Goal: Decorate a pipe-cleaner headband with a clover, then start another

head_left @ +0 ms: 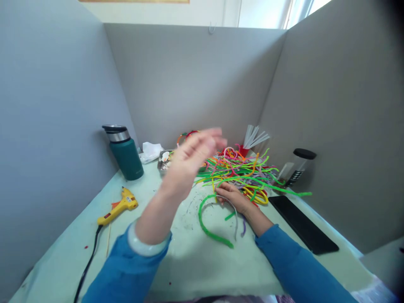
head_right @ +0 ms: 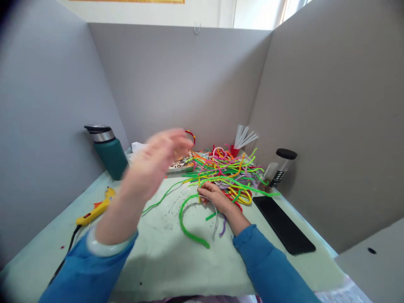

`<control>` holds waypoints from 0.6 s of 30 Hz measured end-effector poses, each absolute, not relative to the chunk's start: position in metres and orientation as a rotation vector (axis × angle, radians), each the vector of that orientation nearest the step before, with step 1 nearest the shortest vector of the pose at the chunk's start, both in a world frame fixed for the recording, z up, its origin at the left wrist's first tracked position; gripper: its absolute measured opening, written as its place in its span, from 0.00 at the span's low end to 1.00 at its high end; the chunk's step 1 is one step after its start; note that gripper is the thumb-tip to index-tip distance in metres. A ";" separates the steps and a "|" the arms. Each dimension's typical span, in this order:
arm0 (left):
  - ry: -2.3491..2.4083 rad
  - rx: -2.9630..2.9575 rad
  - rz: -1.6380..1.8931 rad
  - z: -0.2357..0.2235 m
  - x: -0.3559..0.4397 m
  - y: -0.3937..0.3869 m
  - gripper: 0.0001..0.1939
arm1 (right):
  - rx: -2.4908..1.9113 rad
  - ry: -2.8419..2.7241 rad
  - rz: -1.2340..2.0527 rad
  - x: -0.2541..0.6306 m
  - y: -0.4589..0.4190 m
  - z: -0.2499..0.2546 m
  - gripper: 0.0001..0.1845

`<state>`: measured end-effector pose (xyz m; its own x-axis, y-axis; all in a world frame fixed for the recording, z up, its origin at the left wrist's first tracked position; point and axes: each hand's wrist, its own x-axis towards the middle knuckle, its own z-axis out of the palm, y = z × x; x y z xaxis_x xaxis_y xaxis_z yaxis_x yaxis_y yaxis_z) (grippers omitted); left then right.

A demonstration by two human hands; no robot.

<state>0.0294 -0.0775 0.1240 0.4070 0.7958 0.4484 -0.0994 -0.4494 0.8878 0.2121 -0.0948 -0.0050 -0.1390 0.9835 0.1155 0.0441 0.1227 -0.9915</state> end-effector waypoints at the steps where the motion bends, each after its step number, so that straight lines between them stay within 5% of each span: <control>1: 0.669 1.814 1.104 0.114 0.034 -0.074 0.14 | -1.083 -1.390 1.185 0.211 -0.094 -0.006 0.13; 7: 1.127 2.192 0.578 0.039 0.055 -0.056 0.10 | -1.083 -1.330 1.129 0.211 -0.087 -0.011 0.14; 18: 0.943 2.256 0.676 -0.002 0.060 -0.050 0.11 | -1.091 -1.319 1.057 0.213 -0.083 -0.016 0.16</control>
